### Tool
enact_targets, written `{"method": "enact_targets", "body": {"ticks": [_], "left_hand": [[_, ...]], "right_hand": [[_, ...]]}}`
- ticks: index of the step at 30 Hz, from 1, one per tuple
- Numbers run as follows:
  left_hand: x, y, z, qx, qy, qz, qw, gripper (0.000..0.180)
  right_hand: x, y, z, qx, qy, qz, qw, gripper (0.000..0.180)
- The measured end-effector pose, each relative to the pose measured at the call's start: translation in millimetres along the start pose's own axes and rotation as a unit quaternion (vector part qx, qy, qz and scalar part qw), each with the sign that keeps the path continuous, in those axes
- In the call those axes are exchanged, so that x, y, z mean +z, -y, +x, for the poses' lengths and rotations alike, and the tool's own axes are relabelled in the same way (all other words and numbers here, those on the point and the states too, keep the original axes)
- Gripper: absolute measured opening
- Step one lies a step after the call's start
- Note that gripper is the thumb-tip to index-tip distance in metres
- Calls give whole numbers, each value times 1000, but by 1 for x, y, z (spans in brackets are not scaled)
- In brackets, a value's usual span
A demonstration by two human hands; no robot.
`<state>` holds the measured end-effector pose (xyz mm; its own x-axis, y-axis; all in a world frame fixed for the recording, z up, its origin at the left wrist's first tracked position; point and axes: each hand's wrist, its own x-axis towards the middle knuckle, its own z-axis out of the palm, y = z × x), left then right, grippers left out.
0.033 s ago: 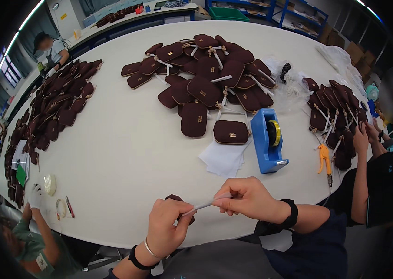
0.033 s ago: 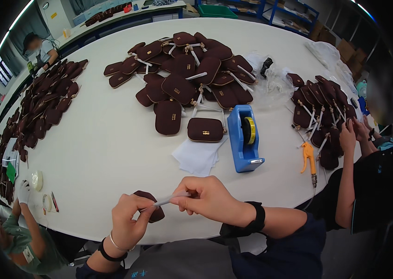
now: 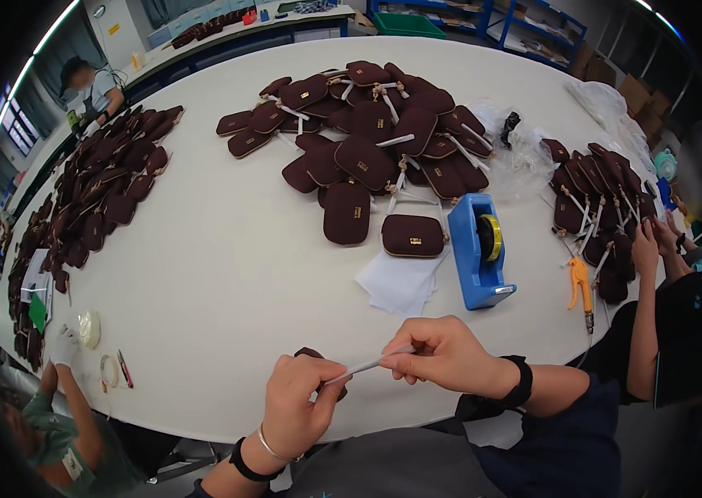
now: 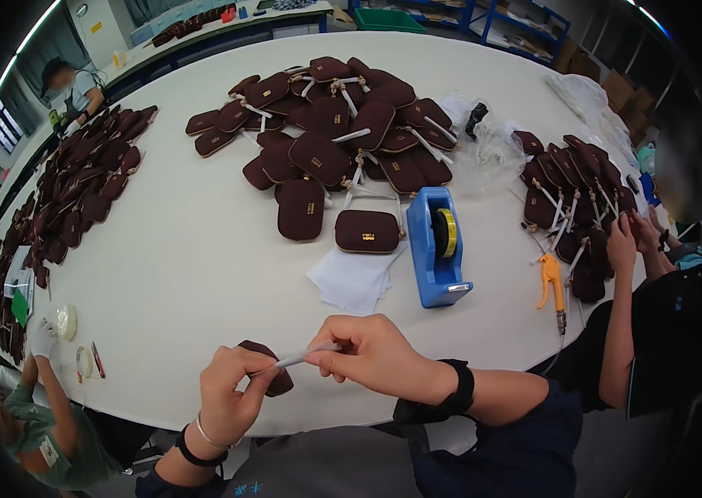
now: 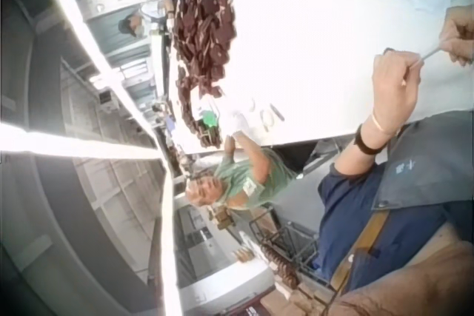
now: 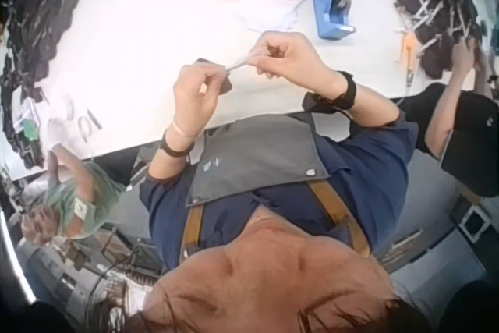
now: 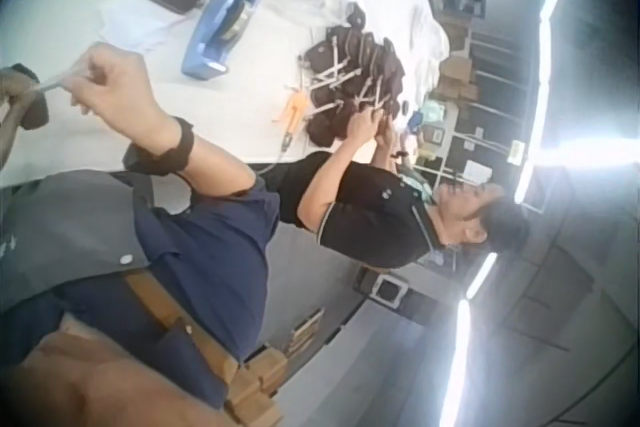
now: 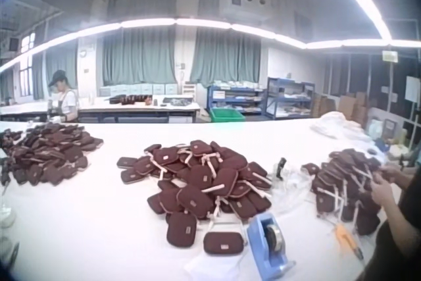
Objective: The person inserts a white paper insert into a maroon zippered pouch and places it on a pile of finished items. They repeat this process for multiple pouches, handling them one at a time. Other workers are visible in the background performing similar assembly tasks.
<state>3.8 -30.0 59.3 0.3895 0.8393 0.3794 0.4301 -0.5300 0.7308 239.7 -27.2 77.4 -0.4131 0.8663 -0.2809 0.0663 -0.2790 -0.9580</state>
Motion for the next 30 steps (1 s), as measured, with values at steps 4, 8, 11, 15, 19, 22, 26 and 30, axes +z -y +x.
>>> {"method": "enact_targets", "body": {"ticks": [4, 8, 11, 15, 19, 22, 26, 30], "left_hand": [[-1, 9, -9, -132, 34, -173, 975, 4], [-7, 6, -5, -113, 54, -188, 974, 5], [-8, 6, -7, -112, 48, -182, 976, 5], [-6, 10, -10, -117, 51, -182, 975, 4], [-5, 6, -9, -155, 33, -172, 972, 3], [-6, 0, -3, -155, 56, -91, 982, 8], [-7, 8, -3, -46, 115, 16, 992, 14], [-6, 3, -1, -12, 91, 28, 995, 13]], "right_hand": [[-3, -6, 2, -42, 12, 2, 999, 8], [-1, -11, 4, -61, -3, 33, 998, 10], [0, -7, 4, -34, -6, 30, 999, 7], [8, -9, 3, -94, -47, -26, 994, 9], [9, -15, 4, -137, -51, -76, 986, 10], [11, -12, 5, -166, -60, -109, 978, 12], [12, -13, 4, -137, -54, -86, 985, 17], [5, -6, 0, -14, -19, 0, 1000, 16]]}}
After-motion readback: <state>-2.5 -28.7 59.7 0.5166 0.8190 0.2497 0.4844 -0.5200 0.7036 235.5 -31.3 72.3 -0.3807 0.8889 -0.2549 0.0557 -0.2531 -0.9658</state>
